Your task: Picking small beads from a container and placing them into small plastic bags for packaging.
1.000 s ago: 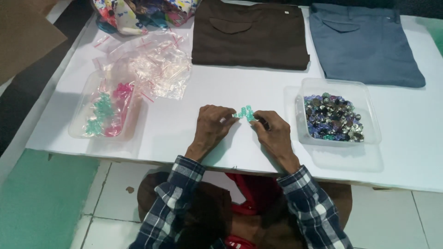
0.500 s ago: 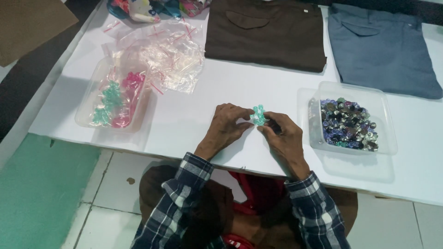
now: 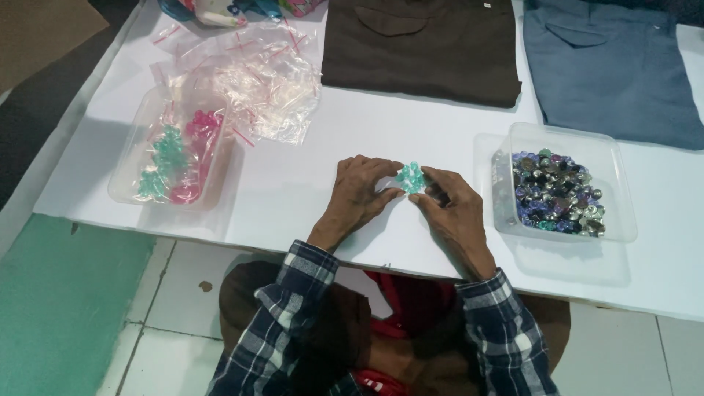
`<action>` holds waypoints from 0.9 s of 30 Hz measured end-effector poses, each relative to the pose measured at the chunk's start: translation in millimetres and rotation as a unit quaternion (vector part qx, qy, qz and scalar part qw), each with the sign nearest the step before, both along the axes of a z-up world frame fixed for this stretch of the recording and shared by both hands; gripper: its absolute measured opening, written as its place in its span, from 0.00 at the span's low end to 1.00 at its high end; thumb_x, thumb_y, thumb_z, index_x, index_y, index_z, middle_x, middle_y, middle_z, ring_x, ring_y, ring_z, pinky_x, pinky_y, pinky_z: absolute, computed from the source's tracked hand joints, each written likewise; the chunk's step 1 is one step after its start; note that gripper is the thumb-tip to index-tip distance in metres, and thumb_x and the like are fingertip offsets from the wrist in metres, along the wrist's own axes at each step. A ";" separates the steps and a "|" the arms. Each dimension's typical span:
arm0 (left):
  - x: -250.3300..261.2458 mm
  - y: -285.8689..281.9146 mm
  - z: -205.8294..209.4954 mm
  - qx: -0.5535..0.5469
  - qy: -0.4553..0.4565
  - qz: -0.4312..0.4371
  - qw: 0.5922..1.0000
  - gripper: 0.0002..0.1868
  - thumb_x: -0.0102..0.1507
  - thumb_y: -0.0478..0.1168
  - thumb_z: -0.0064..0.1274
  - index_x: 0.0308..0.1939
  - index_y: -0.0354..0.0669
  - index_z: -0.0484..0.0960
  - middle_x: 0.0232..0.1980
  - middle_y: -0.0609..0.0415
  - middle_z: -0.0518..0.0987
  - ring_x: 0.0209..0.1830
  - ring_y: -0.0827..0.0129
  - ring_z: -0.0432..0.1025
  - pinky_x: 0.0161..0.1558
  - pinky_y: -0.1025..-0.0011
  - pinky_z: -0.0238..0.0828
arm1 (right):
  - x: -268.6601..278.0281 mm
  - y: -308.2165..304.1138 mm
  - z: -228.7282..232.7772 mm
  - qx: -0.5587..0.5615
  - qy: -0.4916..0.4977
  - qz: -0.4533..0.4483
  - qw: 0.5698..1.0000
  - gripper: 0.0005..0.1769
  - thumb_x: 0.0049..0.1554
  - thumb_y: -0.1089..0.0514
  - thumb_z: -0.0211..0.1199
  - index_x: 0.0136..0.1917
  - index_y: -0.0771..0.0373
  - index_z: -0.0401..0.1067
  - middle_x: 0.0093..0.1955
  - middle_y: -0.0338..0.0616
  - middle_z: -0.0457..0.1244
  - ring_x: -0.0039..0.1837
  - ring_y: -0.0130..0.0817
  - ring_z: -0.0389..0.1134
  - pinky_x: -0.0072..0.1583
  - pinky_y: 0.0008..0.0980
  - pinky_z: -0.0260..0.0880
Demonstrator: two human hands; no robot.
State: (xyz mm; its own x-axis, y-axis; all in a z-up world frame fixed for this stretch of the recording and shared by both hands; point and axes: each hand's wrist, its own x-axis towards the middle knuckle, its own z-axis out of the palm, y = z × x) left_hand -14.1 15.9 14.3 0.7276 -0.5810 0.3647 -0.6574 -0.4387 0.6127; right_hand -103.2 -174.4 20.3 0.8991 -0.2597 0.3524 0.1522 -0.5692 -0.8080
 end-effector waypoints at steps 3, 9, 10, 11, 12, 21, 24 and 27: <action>-0.7 -1.3 -3.7 -0.015 0.013 -0.001 1.000 0.19 0.62 0.48 0.62 0.57 0.56 0.81 0.49 0.60 0.83 0.53 0.65 0.74 0.66 0.53 0.57 | -3.2 4.7 8.5 0.036 0.018 0.001 0.999 0.26 0.51 0.59 0.76 0.62 0.63 0.77 0.54 0.50 0.69 0.49 0.34 0.71 0.46 0.28 0.73; -3.4 0.3 -2.6 -0.006 0.010 0.004 1.000 0.17 0.62 0.49 0.61 0.55 0.56 0.81 0.52 0.62 0.83 0.55 0.65 0.73 0.67 0.53 0.54 | -2.9 4.2 8.4 -0.010 0.016 0.008 1.000 0.26 0.52 0.57 0.75 0.63 0.63 0.76 0.56 0.51 0.68 0.50 0.39 0.71 0.46 0.33 0.73; -4.1 1.0 -2.9 -0.006 0.011 0.007 1.000 0.17 0.62 0.49 0.61 0.55 0.56 0.81 0.52 0.62 0.83 0.55 0.65 0.73 0.67 0.53 0.54 | -4.4 6.7 11.0 -0.010 0.017 0.011 1.000 0.26 0.52 0.57 0.75 0.63 0.63 0.76 0.56 0.51 0.68 0.50 0.39 0.71 0.46 0.33 0.73; -3.7 1.3 -2.6 -0.008 0.013 0.005 1.000 0.18 0.62 0.50 0.61 0.55 0.56 0.81 0.52 0.62 0.83 0.54 0.66 0.73 0.68 0.54 0.54 | -4.9 8.8 14.2 -0.008 0.018 0.008 1.000 0.26 0.53 0.56 0.75 0.63 0.63 0.76 0.56 0.52 0.68 0.49 0.38 0.71 0.46 0.31 0.73; -3.2 1.7 -2.2 -0.011 0.016 0.003 1.000 0.19 0.62 0.51 0.61 0.55 0.55 0.81 0.52 0.62 0.83 0.54 0.67 0.73 0.68 0.54 0.54 | -5.4 10.9 17.4 -0.006 0.019 0.004 1.000 0.26 0.53 0.56 0.74 0.63 0.64 0.76 0.56 0.52 0.68 0.49 0.37 0.71 0.46 0.29 0.72; -7.3 3.7 -4.9 -0.041 0.003 0.034 0.999 0.19 0.62 0.52 0.60 0.57 0.59 0.79 0.55 0.63 0.82 0.56 0.69 0.75 0.69 0.58 0.59 | -3.0 6.6 5.3 -0.118 -0.058 -0.006 0.991 0.29 0.55 0.52 0.75 0.65 0.65 0.74 0.58 0.57 0.67 0.48 0.47 0.72 0.44 0.38 0.74; -3.9 10.9 1.5 -0.083 -0.042 0.119 0.989 0.16 0.65 0.48 0.57 0.56 0.55 0.79 0.58 0.59 0.79 0.59 0.66 0.74 0.67 0.58 0.64 | -1.8 12.1 -0.8 -0.190 -0.120 -0.024 0.974 0.24 0.61 0.56 0.70 0.67 0.68 0.72 0.58 0.56 0.66 0.45 0.45 0.71 0.41 0.35 0.74; 15.1 39.1 10.3 -0.043 -0.146 0.210 0.966 0.17 0.64 0.36 0.57 0.57 0.45 0.79 0.62 0.46 0.75 0.64 0.53 0.70 0.66 0.51 0.64 | -4.9 32.8 -4.1 -0.303 -0.157 -0.031 0.939 0.20 0.63 0.55 0.66 0.66 0.62 0.73 0.57 0.48 0.65 0.43 0.36 0.71 0.40 0.31 0.75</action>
State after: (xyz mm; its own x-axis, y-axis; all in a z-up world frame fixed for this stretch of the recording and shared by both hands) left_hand 1.0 55.1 24.6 0.7515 -0.2151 0.6236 -0.5828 -0.6595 0.4748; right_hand -108.1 -141.7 16.2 0.7159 0.0258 0.6977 0.2803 -0.9259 -0.2534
